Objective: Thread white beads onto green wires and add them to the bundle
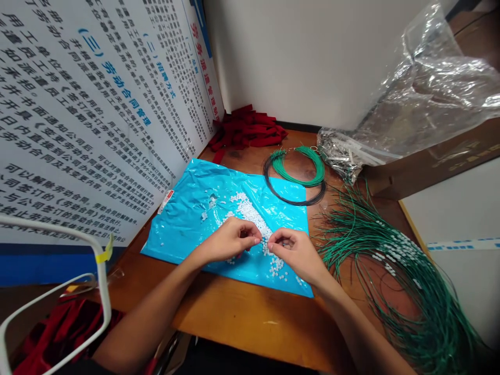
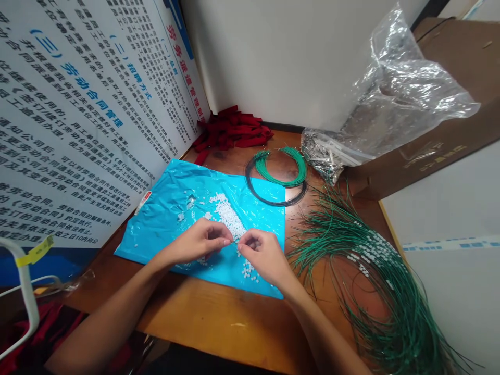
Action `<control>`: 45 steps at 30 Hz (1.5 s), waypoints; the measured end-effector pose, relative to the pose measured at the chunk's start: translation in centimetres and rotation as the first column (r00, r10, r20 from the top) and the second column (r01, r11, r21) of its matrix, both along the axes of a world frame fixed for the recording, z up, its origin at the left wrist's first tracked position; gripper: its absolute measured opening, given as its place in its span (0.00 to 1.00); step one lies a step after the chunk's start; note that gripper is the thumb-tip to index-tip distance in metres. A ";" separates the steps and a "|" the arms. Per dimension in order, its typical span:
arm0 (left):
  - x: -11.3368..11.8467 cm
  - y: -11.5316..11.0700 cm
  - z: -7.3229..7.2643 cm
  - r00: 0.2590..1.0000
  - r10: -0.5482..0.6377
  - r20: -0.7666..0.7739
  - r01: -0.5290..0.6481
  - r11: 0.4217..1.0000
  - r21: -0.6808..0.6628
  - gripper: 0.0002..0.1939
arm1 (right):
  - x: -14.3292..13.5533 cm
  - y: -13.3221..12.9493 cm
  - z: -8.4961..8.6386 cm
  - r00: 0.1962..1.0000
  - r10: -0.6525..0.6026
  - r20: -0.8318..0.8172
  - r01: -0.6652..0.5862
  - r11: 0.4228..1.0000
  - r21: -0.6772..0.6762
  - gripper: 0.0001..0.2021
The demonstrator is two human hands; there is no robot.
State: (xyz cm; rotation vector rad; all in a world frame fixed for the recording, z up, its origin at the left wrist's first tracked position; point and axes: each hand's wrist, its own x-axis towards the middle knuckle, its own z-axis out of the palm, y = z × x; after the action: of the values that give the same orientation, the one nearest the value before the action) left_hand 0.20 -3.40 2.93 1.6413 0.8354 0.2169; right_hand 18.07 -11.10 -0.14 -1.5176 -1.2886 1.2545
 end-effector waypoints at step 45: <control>1.2 -0.6 -1.2 0.979 0.147 0.139 -0.114 0.968 -0.221 0.09 | -0.3 -0.7 -0.6 0.995 -0.092 -0.035 0.094 0.994 0.050 0.06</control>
State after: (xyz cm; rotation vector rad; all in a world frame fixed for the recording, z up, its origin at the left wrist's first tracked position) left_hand 1.42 -3.96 1.77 1.3528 0.8198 0.3318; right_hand 17.73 -11.79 -0.73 -1.4968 -1.2066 1.1731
